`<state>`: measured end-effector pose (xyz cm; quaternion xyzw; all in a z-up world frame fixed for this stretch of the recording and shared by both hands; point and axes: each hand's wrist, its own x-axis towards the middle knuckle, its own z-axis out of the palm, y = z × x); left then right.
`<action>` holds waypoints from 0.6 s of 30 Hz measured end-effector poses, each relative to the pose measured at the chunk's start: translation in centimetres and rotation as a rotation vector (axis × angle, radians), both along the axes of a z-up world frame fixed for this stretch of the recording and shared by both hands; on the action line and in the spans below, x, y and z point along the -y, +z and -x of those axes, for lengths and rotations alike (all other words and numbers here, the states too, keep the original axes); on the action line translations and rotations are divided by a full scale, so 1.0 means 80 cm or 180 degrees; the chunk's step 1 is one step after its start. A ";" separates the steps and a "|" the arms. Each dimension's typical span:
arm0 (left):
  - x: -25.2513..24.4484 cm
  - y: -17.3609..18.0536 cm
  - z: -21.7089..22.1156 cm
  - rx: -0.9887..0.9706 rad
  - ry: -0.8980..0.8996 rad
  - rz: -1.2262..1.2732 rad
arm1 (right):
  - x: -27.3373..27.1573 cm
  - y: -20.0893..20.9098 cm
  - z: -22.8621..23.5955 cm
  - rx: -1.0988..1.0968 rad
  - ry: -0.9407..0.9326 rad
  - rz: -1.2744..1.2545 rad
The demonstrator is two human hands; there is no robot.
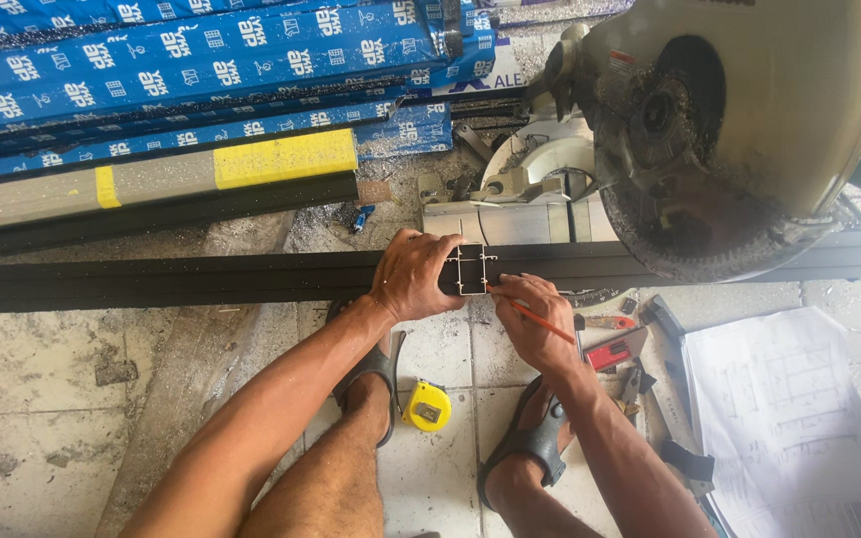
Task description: The person positions a black metal beam into a miter saw, marks a measurement with a pencil, and performs several cuts while holding the beam in place.
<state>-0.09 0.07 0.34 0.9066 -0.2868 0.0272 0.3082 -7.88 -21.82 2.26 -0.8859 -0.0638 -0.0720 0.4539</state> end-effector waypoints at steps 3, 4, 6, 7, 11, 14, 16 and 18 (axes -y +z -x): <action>0.000 -0.005 0.001 0.0023 0.0023 -0.0041 | -0.003 0.000 0.002 -0.0031 -0.0061 -0.0053; -0.001 -0.008 0.002 0.0024 0.0027 -0.0037 | -0.004 0.003 0.002 -0.0030 -0.0047 -0.0020; -0.002 -0.012 0.001 0.0044 0.0031 -0.0032 | -0.004 0.004 0.001 -0.0010 -0.0033 0.0014; -0.002 -0.014 0.001 0.0043 0.0031 -0.0031 | -0.002 0.001 0.001 -0.0008 -0.0060 0.0012; -0.001 -0.009 -0.001 0.0023 0.0026 -0.0012 | -0.002 -0.011 0.006 0.0087 -0.0056 0.0074; -0.001 -0.014 0.000 0.0024 0.0016 -0.0024 | 0.001 -0.017 0.005 0.0030 -0.0154 -0.0070; -0.002 -0.016 -0.002 0.0011 0.0001 -0.0044 | -0.002 -0.008 0.002 0.0024 -0.0113 -0.0013; -0.002 -0.017 0.001 -0.0013 0.0006 -0.0064 | -0.001 -0.010 0.003 0.0007 -0.0052 0.0043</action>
